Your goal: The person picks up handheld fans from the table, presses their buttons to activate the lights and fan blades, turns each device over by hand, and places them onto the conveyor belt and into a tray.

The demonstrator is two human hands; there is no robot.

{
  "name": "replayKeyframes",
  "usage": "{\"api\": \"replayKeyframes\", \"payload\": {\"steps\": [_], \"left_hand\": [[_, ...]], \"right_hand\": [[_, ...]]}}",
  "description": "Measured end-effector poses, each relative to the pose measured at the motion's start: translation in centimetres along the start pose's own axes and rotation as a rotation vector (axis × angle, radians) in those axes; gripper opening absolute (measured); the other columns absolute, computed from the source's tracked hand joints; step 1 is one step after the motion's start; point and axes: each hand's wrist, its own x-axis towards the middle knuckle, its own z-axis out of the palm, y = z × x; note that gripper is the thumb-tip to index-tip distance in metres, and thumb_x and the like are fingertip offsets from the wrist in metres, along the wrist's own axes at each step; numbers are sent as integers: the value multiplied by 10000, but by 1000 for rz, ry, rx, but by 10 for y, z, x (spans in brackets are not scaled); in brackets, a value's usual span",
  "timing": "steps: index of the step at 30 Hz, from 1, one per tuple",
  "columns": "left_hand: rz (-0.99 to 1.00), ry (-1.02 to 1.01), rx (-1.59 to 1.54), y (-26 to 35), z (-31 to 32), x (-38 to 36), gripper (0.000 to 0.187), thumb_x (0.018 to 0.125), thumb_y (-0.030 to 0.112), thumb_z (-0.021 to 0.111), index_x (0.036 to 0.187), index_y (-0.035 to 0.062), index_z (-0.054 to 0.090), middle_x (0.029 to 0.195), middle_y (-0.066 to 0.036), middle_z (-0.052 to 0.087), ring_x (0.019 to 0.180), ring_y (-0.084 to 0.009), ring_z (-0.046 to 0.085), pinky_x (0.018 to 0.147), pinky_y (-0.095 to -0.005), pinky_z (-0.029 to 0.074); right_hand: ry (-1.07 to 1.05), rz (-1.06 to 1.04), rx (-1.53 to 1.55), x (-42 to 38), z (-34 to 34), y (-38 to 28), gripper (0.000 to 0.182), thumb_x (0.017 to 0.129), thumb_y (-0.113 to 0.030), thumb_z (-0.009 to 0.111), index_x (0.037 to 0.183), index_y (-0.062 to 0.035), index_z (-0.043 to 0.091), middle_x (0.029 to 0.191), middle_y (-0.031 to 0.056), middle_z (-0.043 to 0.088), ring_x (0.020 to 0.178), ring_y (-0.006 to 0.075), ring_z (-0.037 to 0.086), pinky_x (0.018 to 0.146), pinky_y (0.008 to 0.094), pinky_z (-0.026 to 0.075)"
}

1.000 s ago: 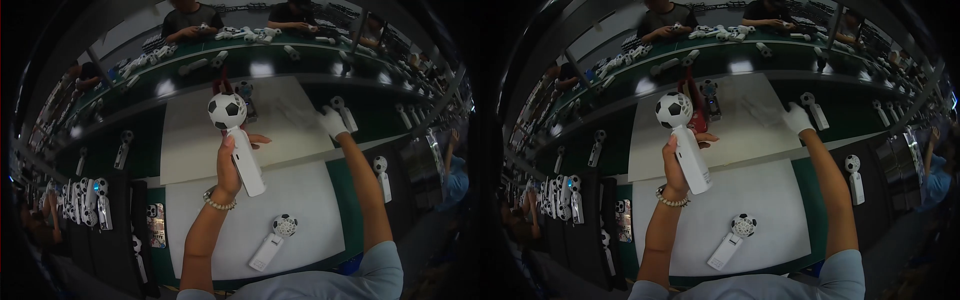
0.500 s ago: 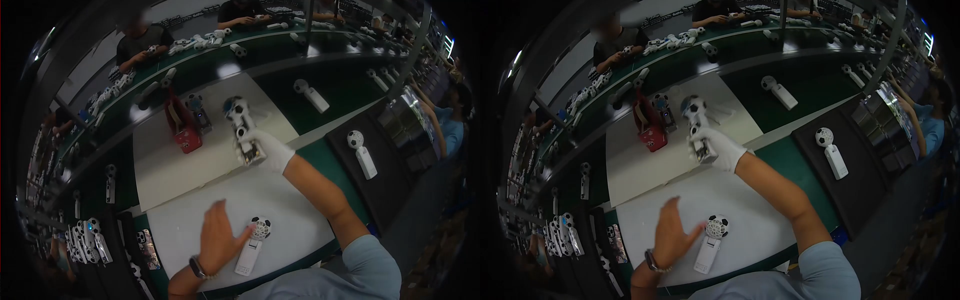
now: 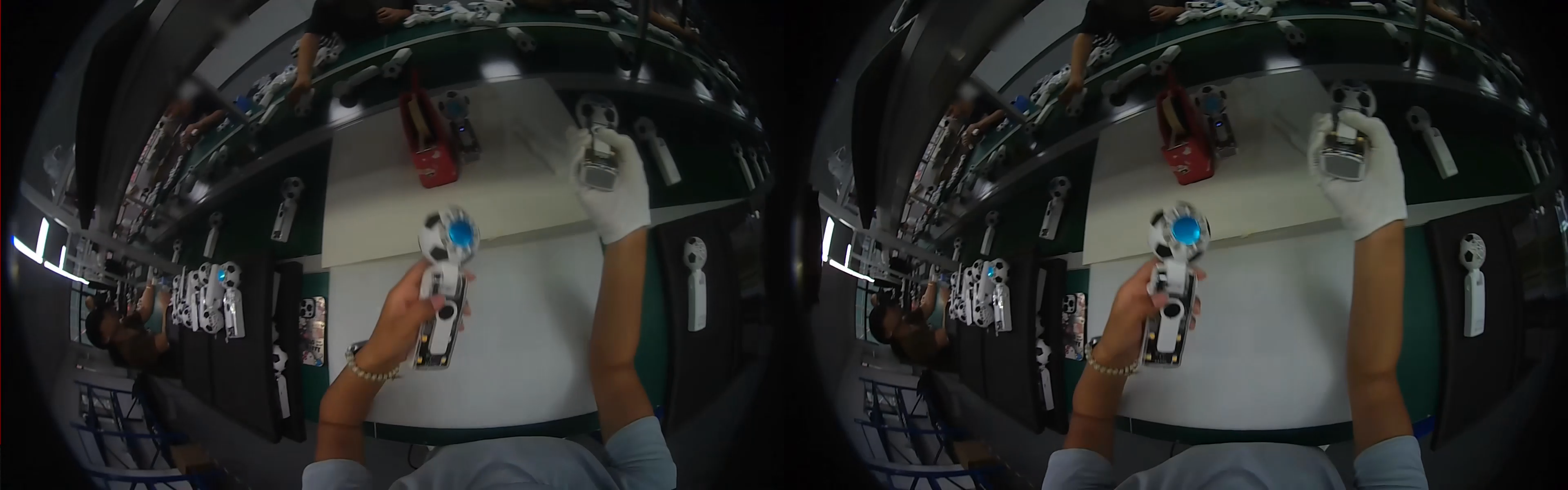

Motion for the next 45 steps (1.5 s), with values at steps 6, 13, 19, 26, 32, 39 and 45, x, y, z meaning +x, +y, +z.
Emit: {"api": "replayKeyframes", "payload": {"steps": [6, 13, 19, 26, 32, 39, 45], "left_hand": [[389, -15, -254, 48, 13, 31, 481, 785, 239, 456, 1147, -61, 358, 1083, -257, 487, 786, -239, 598, 613, -315, 535], [298, -86, -322, 43, 11, 39, 488, 764, 189, 511, 1152, -48, 335, 1090, -232, 493, 797, -239, 597, 653, -325, 538], [346, -25, -244, 49, 6, 38, 485, 741, 132, 550, 1148, -41, 351, 1053, -199, 517, 813, -219, 597, 719, -356, 518], [413, 236, -328, 48, 0, 46, 398, 863, 221, 474, 1153, -38, 390, 941, -142, 556, 876, -219, 582, 717, -342, 522], [348, -555, -1046, 31, -43, 75, 492, 911, 362, 325, 1285, 46, 281, 798, -93, 528, 611, -139, 490, 470, -251, 444], [507, -632, -1119, 33, -45, 77, 445, 887, 399, 390, 1215, 100, 371, 521, 15, 485, 721, -113, 498, 683, -274, 401], [566, -592, -1080, 38, -43, 71, 486, 877, 484, 351, 1199, 122, 387, 497, 33, 482, 719, -126, 480, 764, -307, 351]], "right_hand": [[82, -139, -82, 0, 1, 8, 195, 775, -42, 508, 927, 46, 424, 884, 138, 495, 733, 174, 553, 664, 265, 522], [108, -95, -102, 8, -12, 14, 201, 779, -42, 509, 938, 39, 417, 884, 140, 490, 729, 174, 552, 661, 264, 521], [98, -76, -144, 12, -11, 19, 210, 789, -62, 505, 954, 40, 426, 877, 130, 497, 736, 175, 557, 662, 263, 520], [-50, 143, -209, 12, -7, 24, 218, 824, -170, 516, 929, 19, 490, 812, 97, 547, 648, 174, 587, 591, 251, 544], [16, 132, -521, 18, -11, 27, 331, 832, -273, 525, 990, 16, 491, 743, 81, 557, 580, 143, 566, 516, 233, 520], [210, -122, -858, 50, -40, -6, 374, 855, -337, 464, 1066, -29, 493, 786, 106, 553, 617, 150, 559, 543, 253, 495], [586, -681, -2230, 100, -119, -95, 508, 846, -292, 455, 1303, -118, 317, 1051, 201, 518, 926, 293, 548, 799, 399, 428]]}}
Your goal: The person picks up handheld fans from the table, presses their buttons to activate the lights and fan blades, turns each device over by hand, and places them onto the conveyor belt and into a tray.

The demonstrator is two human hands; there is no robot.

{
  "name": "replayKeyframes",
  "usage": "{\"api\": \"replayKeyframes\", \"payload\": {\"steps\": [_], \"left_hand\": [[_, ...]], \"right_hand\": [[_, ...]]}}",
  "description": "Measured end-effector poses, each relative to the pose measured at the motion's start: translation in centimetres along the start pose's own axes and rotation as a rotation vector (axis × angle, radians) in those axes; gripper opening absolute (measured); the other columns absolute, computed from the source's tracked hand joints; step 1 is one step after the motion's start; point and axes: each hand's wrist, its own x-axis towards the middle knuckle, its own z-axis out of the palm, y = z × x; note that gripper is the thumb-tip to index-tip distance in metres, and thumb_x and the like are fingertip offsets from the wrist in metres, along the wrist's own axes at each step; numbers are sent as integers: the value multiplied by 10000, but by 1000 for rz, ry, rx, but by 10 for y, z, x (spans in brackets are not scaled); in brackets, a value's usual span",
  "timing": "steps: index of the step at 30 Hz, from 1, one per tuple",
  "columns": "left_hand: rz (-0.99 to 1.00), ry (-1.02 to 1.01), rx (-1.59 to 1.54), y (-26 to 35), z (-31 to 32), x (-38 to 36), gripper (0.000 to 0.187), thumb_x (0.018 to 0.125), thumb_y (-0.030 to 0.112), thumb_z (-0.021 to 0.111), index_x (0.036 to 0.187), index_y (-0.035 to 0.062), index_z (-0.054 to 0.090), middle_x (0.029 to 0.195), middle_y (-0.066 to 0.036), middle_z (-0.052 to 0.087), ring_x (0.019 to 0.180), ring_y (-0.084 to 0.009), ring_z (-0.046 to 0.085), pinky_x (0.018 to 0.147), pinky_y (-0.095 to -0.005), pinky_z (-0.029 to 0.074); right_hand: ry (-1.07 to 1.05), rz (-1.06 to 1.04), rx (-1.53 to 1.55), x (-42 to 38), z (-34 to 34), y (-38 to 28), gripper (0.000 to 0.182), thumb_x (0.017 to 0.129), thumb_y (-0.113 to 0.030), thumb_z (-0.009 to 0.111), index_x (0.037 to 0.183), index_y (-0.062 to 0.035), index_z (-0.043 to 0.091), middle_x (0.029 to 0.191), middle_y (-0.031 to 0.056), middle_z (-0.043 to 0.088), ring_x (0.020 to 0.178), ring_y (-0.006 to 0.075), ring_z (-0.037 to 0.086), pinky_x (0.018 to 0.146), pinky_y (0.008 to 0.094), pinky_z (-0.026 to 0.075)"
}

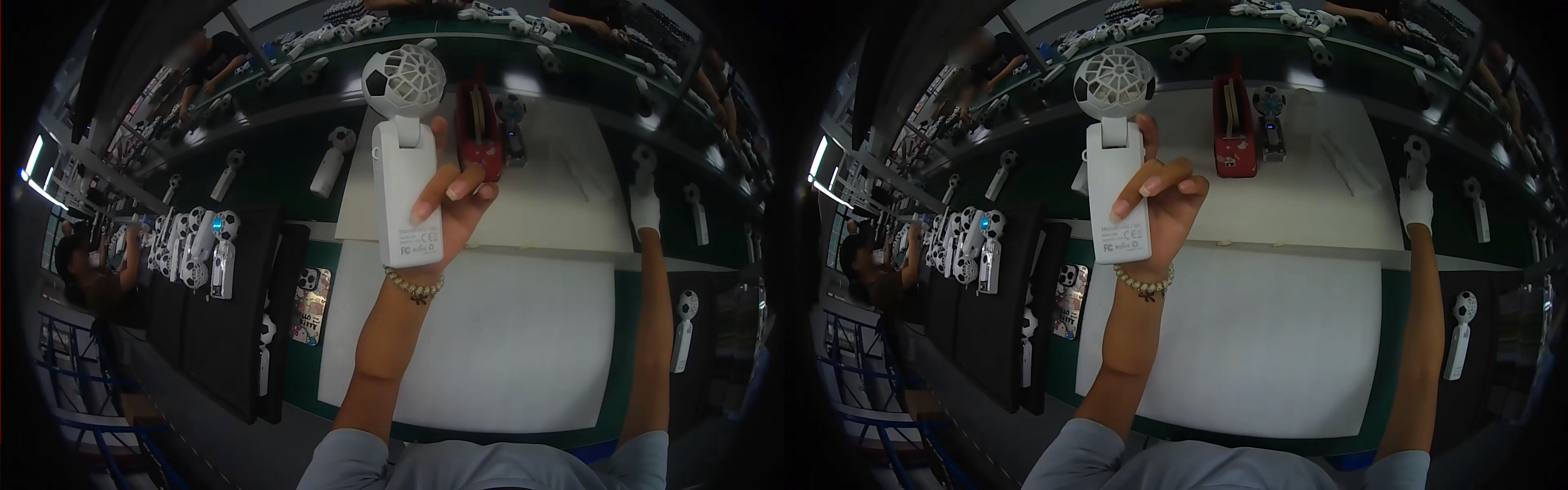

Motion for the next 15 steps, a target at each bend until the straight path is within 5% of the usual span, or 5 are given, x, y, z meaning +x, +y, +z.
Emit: {"api": "replayKeyframes", "payload": {"steps": [2, 8, 10, 12, 15], "left_hand": [[6, 9, 41, 1, -6, 0, 497, 875, 495, 340, 1213, 133, 386, 539, 19, 495, 720, -130, 467, 773, -312, 338], [-10, 282, 549, -5, -8, -1, 527, 892, 493, 289, 1196, 73, 381, 639, -41, 518, 776, -144, 486, 753, -305, 383], [34, 658, 887, -23, 2, 3, 485, 916, 438, 284, 1154, 29, 391, 746, -63, 523, 843, -152, 507, 731, -304, 442], [81, 645, 1007, -40, -8, 10, 423, 924, 382, 317, 1143, 28, 393, 867, -64, 527, 880, -151, 512, 781, -296, 440], [-97, 495, 1394, -54, -28, 13, 377, 932, 324, 325, 1132, 21, 426, 1007, -78, 502, 901, -164, 501, 800, -295, 416]], "right_hand": [[-259, 164, -261, 0, -15, -4, 560, 828, -306, 460, 1328, -141, 269, 1112, 225, 490, 998, 337, 518, 815, 394, 426], [-126, 101, -567, -17, -9, -18, 485, 842, -264, 438, 1291, -113, 330, 1129, 230, 477, 981, 340, 528, 826, 391, 429], [-179, 77, -224, -37, -23, -68, 487, 847, -300, 442, 1264, -61, 364, 1140, 216, 485, 996, 309, 528, 842, 379, 430], [-430, -120, 578, -56, -1, -72, 510, 845, -342, 466, 1220, -2, 400, 1119, 169, 515, 1000, 268, 530, 832, 368, 438], [-982, 248, 1152, -113, -15, -174, 393, 846, -288, 512, 1126, -17, 468, 994, 90, 569, 900, 196, 574, 732, 302, 490]]}}
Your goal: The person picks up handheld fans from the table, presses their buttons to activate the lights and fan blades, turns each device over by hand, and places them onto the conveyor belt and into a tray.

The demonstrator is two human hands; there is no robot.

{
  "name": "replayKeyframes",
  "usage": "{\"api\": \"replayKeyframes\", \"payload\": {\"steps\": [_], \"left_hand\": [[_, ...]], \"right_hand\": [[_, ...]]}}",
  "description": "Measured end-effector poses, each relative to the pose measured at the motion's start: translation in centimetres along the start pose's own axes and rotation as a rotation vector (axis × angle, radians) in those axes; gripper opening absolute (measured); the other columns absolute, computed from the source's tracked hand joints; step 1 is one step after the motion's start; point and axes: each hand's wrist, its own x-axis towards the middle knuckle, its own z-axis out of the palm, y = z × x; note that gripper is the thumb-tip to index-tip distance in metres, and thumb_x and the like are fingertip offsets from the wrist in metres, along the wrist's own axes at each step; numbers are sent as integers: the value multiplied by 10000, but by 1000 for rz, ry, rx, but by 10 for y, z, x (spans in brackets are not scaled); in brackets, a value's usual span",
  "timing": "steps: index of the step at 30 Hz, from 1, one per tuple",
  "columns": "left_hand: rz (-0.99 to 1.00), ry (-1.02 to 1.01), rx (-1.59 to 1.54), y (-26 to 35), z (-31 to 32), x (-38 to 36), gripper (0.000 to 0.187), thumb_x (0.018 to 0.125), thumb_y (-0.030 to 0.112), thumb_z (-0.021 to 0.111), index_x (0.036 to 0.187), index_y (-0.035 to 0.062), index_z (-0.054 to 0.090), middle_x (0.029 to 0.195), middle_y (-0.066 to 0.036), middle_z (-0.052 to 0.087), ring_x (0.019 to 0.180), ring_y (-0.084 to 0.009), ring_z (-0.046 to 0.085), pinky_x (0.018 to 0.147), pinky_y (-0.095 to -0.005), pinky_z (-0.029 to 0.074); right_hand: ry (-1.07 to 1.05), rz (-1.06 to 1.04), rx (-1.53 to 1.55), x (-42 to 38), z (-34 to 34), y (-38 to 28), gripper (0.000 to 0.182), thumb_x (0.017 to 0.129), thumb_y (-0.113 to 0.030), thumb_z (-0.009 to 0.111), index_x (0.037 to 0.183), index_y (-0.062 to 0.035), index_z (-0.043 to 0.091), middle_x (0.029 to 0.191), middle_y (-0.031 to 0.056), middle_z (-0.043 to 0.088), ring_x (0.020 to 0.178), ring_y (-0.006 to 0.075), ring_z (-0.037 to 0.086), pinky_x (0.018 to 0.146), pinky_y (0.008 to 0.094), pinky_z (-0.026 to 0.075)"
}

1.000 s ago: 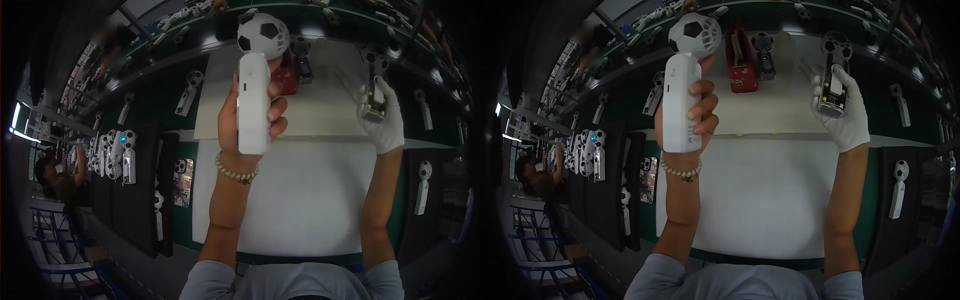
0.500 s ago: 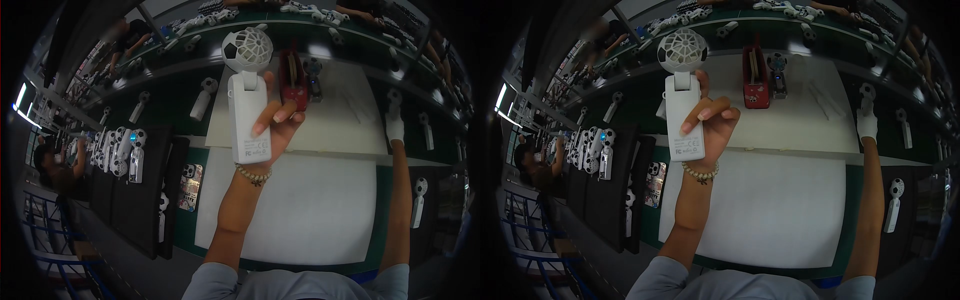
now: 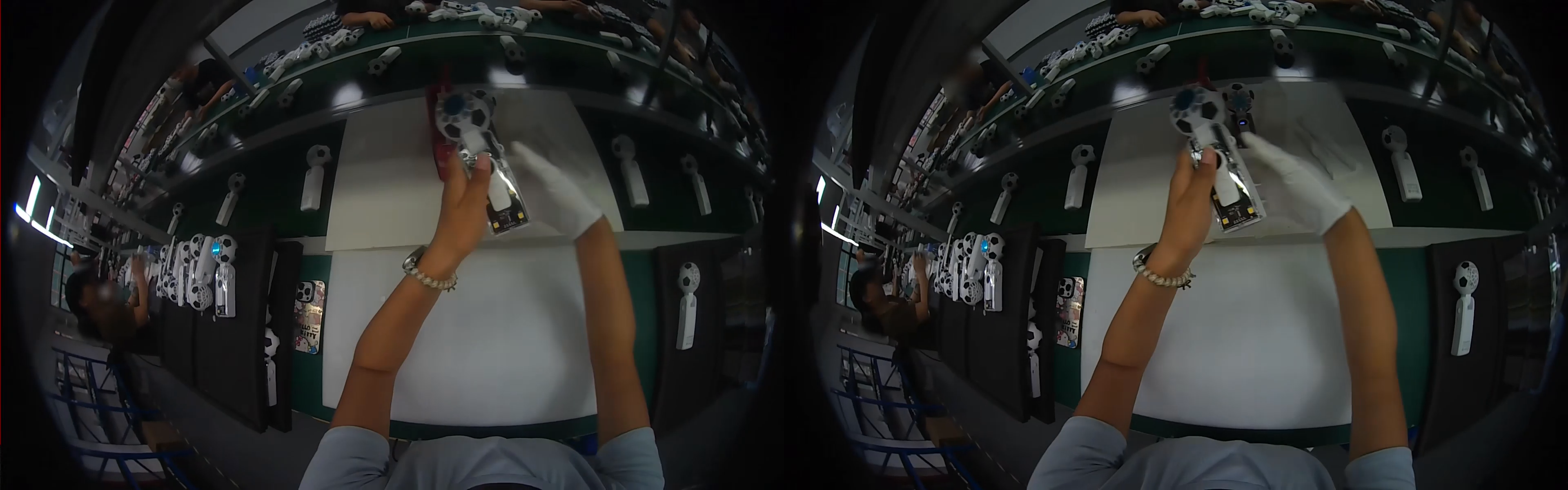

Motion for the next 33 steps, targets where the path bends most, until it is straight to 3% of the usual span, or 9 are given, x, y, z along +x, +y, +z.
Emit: {"api": "replayKeyframes", "payload": {"steps": [6, 11, 12, 13, 15, 19, 22, 25, 33], "left_hand": [[676, 181, 1304, 5, -33, 25, 275, 864, 226, 452, 946, -11, 562, 1047, -207, 475, 966, -317, 441, 827, -402, 363], [549, 429, 1994, -86, -226, 76, 458, 799, 355, 510, 1047, -30, 508, 1030, -210, 510, 966, -355, 488, 842, -452, 393], [184, 395, 2004, -100, -259, 77, 503, 799, 393, 501, 1052, -42, 493, 1067, -225, 496, 993, -370, 477, 829, -463, 403], [-178, 351, 1983, -108, -281, 73, 549, 798, 430, 492, 1057, -53, 477, 1105, -240, 481, 1021, -386, 466, 816, -473, 414], [-401, 528, 1663, -116, -300, 66, 565, 793, 446, 510, 1046, -58, 474, 1054, -239, 515, 961, -371, 517, 746, -460, 448], [-293, 348, 1388, -112, -328, 74, 557, 798, 413, 531, 1079, -59, 439, 962, -216, 559, 835, -335, 575, 670, -424, 463], [-371, 537, 1024, -108, -314, 81, 485, 814, 346, 540, 1071, -52, 434, 849, -152, 580, 743, -279, 604, 609, -363, 460], [43, 660, 572, -63, -221, 68, 396, 828, 275, 523, 1048, -44, 441, 871, -135, 565, 762, -263, 610, 573, -316, 448], [-255, 33, -605, 14, -58, 31, 399, 828, 222, 471, 1129, -28, 391, 1059, -205, 523, 889, -281, 572, 703, -361, 513]], "right_hand": [[29, 112, 556, 14, 23, 26, 218, 852, -225, 507, 983, -50, 505, 870, 93, 580, 747, 169, 606, 616, 281, 531], [55, 80, 571, 1, -1, 12, 194, 857, -196, 475, 939, -20, 485, 833, 119, 577, 727, 198, 603, 606, 311, 541], [63, 71, 575, -3, -4, 7, 194, 857, -196, 475, 939, -20, 485, 833, 119, 577, 727, 198, 603, 606, 311, 541], [68, 28, 552, -8, -5, 2, 204, 855, -197, 475, 943, -13, 483, 829, 118, 578, 723, 199, 606, 600, 308, 540], [82, -29, 537, -13, -7, -6, 214, 854, -199, 475, 946, -6, 480, 825, 116, 580, 718, 200, 608, 594, 305, 539], [127, -27, 465, -21, -9, -11, 242, 849, -216, 485, 973, -8, 487, 868, 124, 590, 729, 191, 619, 592, 284, 550], [80, -24, 480, -19, -9, -9, 256, 843, -220, 509, 977, -2, 491, 873, 125, 591, 711, 193, 618, 575, 293, 549], [22, -45, 499, -19, -6, -10, 282, 827, -223, 546, 995, -4, 488, 913, 134, 594, 725, 191, 617, 573, 292, 548], [-28, -130, 429, -32, 14, -11, 316, 805, -197, 582, 1047, -22, 481, 975, 119, 591, 768, 179, 610, 608, 260, 539]]}}
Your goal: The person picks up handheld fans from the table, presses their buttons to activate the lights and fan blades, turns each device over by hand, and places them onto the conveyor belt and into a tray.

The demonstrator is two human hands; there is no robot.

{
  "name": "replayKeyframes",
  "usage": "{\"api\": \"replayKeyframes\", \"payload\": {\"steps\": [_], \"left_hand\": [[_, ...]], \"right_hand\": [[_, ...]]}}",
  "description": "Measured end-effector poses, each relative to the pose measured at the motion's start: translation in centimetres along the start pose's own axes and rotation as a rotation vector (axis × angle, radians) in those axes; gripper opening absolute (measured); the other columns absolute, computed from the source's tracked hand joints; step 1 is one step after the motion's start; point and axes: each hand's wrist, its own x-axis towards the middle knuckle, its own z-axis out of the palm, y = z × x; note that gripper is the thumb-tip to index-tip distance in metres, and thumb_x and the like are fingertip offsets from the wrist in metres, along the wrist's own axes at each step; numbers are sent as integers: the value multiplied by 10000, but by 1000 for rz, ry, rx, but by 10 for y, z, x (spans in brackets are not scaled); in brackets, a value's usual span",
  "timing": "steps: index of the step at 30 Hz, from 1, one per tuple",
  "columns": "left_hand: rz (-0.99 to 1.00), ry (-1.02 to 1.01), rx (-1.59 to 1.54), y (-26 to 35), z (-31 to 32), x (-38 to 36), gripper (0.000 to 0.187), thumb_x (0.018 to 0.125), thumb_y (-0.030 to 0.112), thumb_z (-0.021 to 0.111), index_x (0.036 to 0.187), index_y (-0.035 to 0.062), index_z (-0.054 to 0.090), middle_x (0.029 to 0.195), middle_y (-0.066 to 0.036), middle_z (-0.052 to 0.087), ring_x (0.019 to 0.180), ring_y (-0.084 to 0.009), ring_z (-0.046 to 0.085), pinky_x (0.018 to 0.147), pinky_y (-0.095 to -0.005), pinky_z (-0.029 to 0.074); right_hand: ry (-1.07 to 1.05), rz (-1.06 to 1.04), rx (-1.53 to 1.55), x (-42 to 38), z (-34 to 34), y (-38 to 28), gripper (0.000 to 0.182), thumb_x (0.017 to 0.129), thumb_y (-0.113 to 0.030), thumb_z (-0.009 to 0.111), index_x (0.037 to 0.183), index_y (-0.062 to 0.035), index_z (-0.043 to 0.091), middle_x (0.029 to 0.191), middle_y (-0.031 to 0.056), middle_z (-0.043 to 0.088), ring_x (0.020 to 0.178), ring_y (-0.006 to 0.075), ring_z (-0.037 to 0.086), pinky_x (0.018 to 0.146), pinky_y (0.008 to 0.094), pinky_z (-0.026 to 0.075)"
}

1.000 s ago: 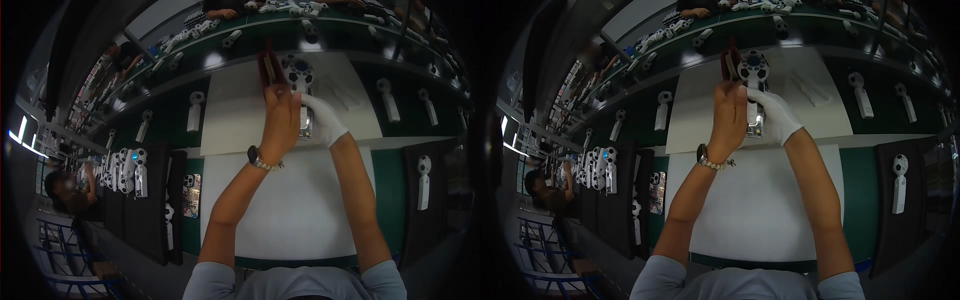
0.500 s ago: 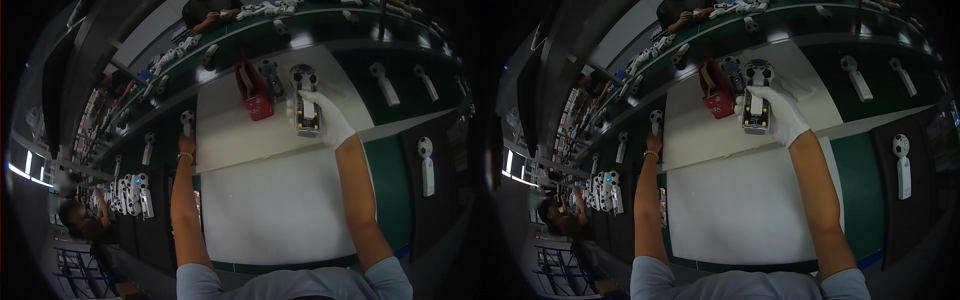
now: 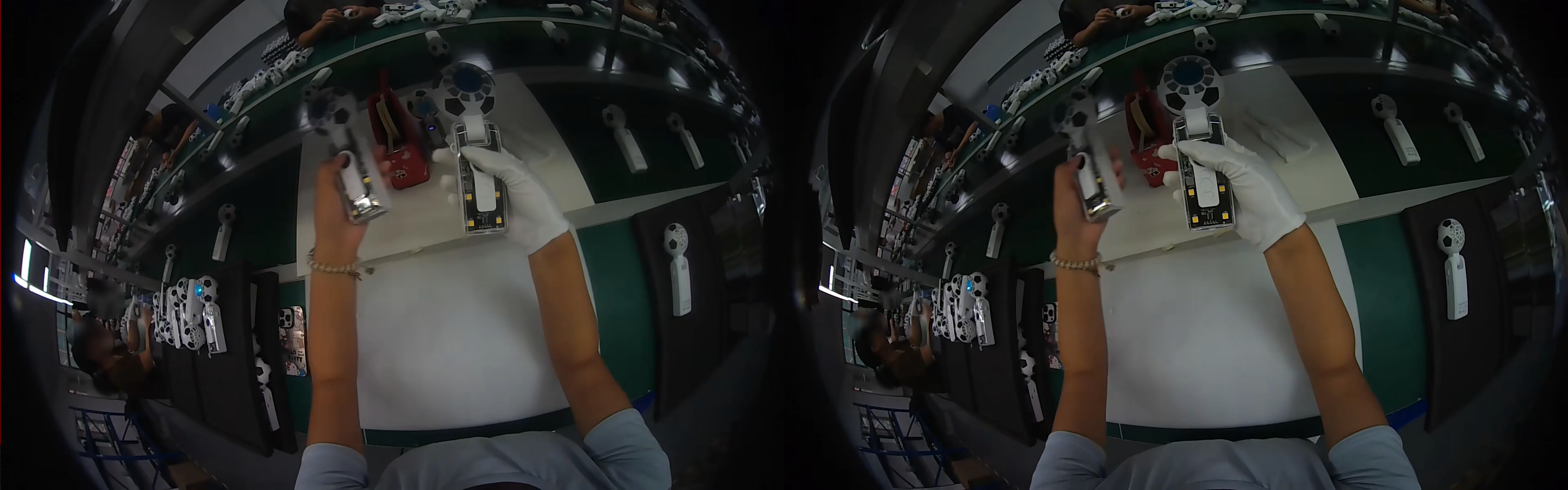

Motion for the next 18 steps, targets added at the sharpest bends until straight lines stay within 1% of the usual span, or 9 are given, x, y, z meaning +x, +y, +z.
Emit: {"api": "replayKeyframes", "payload": {"steps": [3, 6, 8, 10, 13, 14, 16, 17, 18], "left_hand": [[-91, -68, -104, -33, 28, 0, 385, 843, 210, 470, 1136, -28, 399, 1005, -197, 559, 857, -262, 587, 746, -354, 507], [-26, -118, -32, -44, 46, -7, 335, 850, 198, 471, 1091, -34, 445, 1013, -191, 560, 864, -245, 588, 741, -343, 511], [16, -75, -15, -43, 52, -14, 315, 855, 208, 483, 1053, -36, 475, 1016, -188, 560, 868, -235, 590, 732, -329, 516], [114, -30, 204, -37, 52, -19, 378, 861, 172, 441, 1117, -98, 376, 1059, -228, 527, 886, -261, 581, 746, -358, 518], [83, 13, 147, -29, 51, -25, 353, 871, 202, 452, 1085, -75, 408, 989, -200, 547, 804, -233, 582, 687, -327, 523], [83, 19, 143, -29, 46, -25, 353, 871, 202, 452, 1085, -75, 408, 989, -200, 547, 804, -233, 582, 687, -327, 523], [-143, -75, -328, -28, 38, -22, 300, 860, 250, 508, 1019, -3, 484, 889, -137, 576, 774, -199, 577, 674, -314, 513], [-252, -57, -465, -26, 42, -23, 327, 859, 337, 501, 938, 20, 505, 758, -87, 555, 688, -163, 548, 616, -270, 492], [-255, -61, -472, -28, 38, -22, 327, 859, 337, 501, 938, 20, 505, 758, -87, 555, 688, -163, 548, 616, -270, 492]], "right_hand": [[25, -73, -48, -2, 5, 0, 302, 809, -185, 577, 1048, -27, 481, 960, 116, 598, 761, 165, 609, 619, 243, 531], [23, -85, -29, 0, -3, -1, 278, 812, -185, 576, 1023, -22, 498, 928, 111, 608, 751, 149, 608, 609, 233, 524], [145, -165, -108, -2, -3, -5, 255, 829, -218, 557, 983, -19, 519, 879, 102, 616, 717, 138, 609, 587, 223, 517], [217, -146, -152, 0, -3, -9, 254, 836, -247, 546, 958, -26, 526, 847, 97, 615, 689, 138, 610, 568, 224, 515], [286, -126, -112, 6, -7, -5, 290, 850, -337, 516, 885, -50, 528, 749, 84, 599, 620, 141, 606, 504, 228, 509], [278, -84, 47, 8, -8, -5, 332, 843, -371, 517, 866, -40, 515, 718, 80, 588, 594, 140, 599, 476, 224, 499], [275, -37, 204, 9, -9, -3, 376, 835, -404, 517, 848, -29, 502, 686, 75, 578, 569, 139, 593, 448, 220, 489], [125, 88, 476, 9, -10, -2, 425, 816, -441, 526, 835, -18, 485, 648, 61, 556, 534, 130, 574, 424, 209, 469], [-30, 208, 742, 9, -11, -2, 475, 797, -477, 535, 823, -7, 469, 610, 48, 534, 499, 121, 556, 401, 199, 450]]}}
